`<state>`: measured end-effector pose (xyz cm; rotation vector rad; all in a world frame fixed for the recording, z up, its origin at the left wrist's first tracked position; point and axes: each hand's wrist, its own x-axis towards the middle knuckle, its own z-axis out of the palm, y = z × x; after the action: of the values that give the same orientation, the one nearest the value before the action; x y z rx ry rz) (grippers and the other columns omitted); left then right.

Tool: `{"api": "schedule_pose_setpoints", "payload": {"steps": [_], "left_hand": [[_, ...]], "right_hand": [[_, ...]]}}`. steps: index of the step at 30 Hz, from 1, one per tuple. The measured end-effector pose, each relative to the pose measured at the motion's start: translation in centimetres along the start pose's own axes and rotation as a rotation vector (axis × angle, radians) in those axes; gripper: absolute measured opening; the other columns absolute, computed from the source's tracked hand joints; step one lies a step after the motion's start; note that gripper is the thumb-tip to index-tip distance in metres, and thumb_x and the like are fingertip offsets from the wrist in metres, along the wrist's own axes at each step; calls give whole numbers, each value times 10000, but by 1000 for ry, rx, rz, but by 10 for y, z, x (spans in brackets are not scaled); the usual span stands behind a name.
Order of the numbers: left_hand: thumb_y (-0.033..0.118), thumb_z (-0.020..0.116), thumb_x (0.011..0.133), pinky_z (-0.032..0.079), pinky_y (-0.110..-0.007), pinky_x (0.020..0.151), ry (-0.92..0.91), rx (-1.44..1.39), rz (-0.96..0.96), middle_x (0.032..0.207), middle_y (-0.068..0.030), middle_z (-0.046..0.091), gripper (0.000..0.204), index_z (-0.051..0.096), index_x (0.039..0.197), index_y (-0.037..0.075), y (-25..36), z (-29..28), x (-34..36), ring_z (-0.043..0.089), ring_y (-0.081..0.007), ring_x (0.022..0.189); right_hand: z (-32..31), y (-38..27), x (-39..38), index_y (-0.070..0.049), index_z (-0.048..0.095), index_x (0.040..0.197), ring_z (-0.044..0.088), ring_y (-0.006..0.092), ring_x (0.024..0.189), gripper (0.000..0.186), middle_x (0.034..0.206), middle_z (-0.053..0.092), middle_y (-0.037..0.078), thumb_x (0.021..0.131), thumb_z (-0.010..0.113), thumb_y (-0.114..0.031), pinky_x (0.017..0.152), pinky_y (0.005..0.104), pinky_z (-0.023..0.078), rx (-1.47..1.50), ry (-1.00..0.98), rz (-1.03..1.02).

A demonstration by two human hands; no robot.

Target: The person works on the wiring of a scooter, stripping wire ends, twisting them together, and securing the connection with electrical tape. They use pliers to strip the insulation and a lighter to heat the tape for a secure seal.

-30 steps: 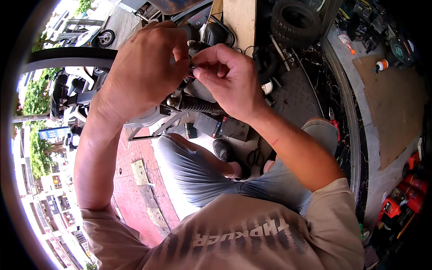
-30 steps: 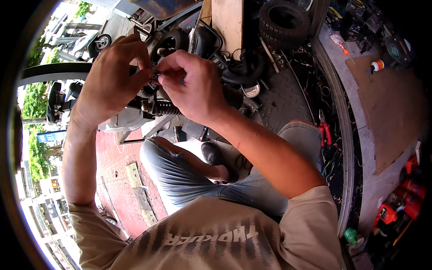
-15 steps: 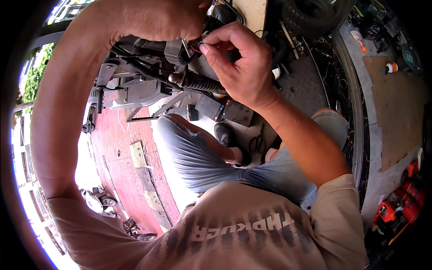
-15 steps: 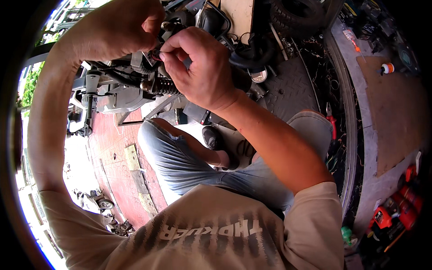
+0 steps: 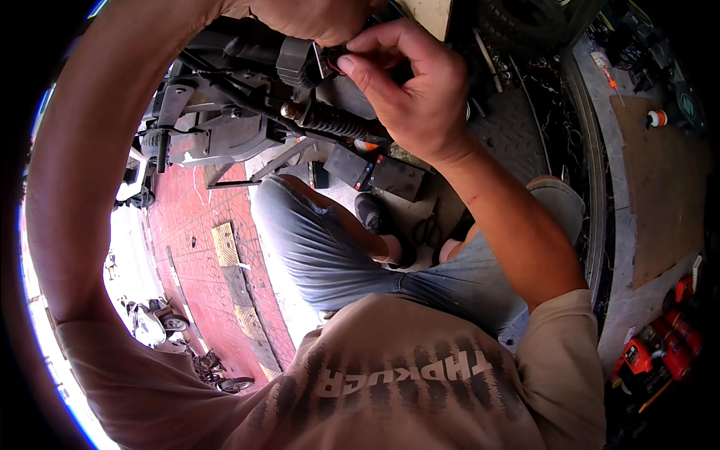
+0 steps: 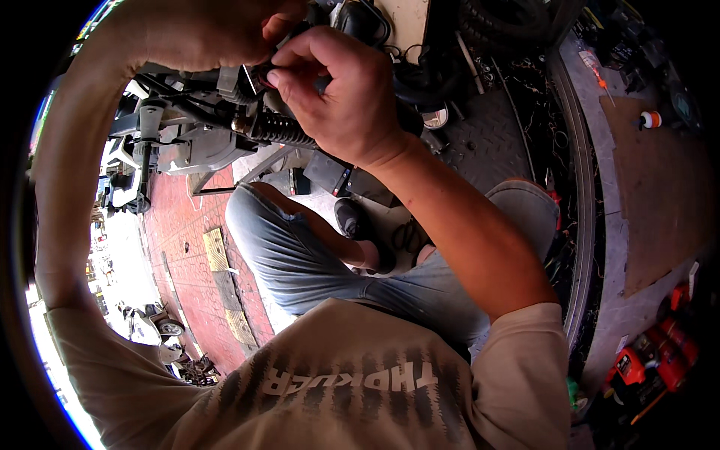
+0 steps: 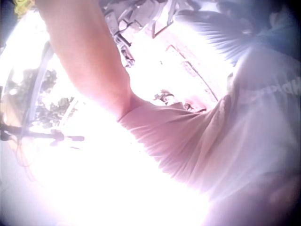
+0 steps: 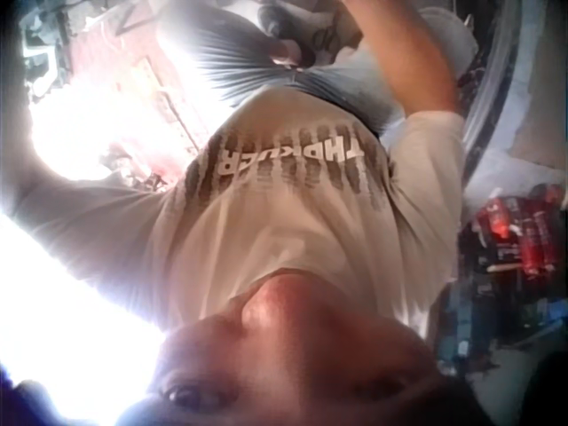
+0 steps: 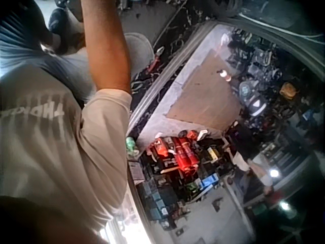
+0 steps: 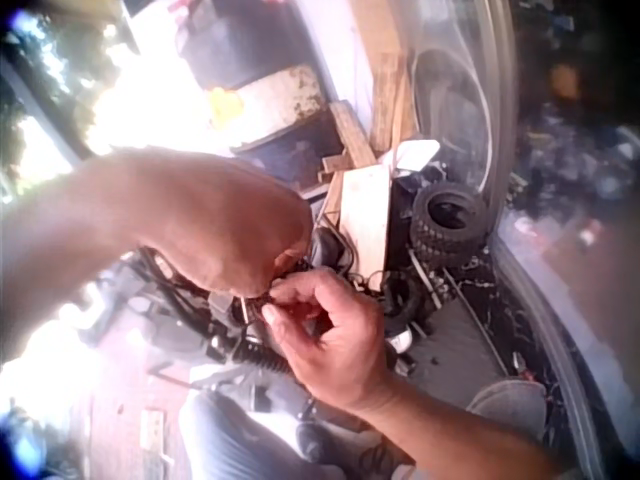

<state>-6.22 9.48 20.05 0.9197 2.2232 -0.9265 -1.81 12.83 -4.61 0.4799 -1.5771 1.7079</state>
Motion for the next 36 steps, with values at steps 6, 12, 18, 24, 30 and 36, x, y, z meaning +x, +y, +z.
{"api": "schedule_pose_setpoints", "payload": {"steps": [6,12,18,24,30,36], "left_hand": [[116,715,1010,635,-478,845,133,-101,-28,928,-152,765,163,788,1008,-29,0,11,-7,717,-293,880],[224,793,1028,612,-464,927,277,-179,18,979,-101,768,200,779,1045,25,0,24,-19,726,-268,976],[165,798,1007,612,-442,856,396,-231,194,934,-119,779,183,765,903,19,-14,35,-22,746,-252,936],[18,790,938,606,-446,830,532,-373,461,876,-126,769,147,729,806,-1,-38,61,2,740,-247,920],[-43,778,876,564,-451,870,692,-189,630,791,-82,702,222,642,720,36,-51,68,1,682,-252,867],[-68,773,755,524,-431,859,847,-175,783,789,-67,672,180,656,726,65,-49,83,13,650,-272,849]], "right_hand": [[0,-2,-1,-1,707,1179,759,119,903,269,984,804,65,948,845,-8,844,294,599,138,73,151],[-5,-10,1,15,689,1237,753,128,984,280,1061,802,71,990,819,-16,922,290,588,50,-19,169],[4,-5,4,-4,719,1140,736,114,896,229,973,796,50,931,813,-9,855,303,597,241,91,239],[8,-5,7,-3,732,1112,727,126,903,199,979,792,49,925,801,-14,863,309,599,128,92,194],[-1,-18,5,10,759,1123,704,100,922,177,983,783,40,984,837,-69,873,282,574,32,-34,295],[-1,-20,8,-22,816,1051,694,104,820,158,852,771,28,967,853,-150,787,296,569,-41,-29,330]]}}
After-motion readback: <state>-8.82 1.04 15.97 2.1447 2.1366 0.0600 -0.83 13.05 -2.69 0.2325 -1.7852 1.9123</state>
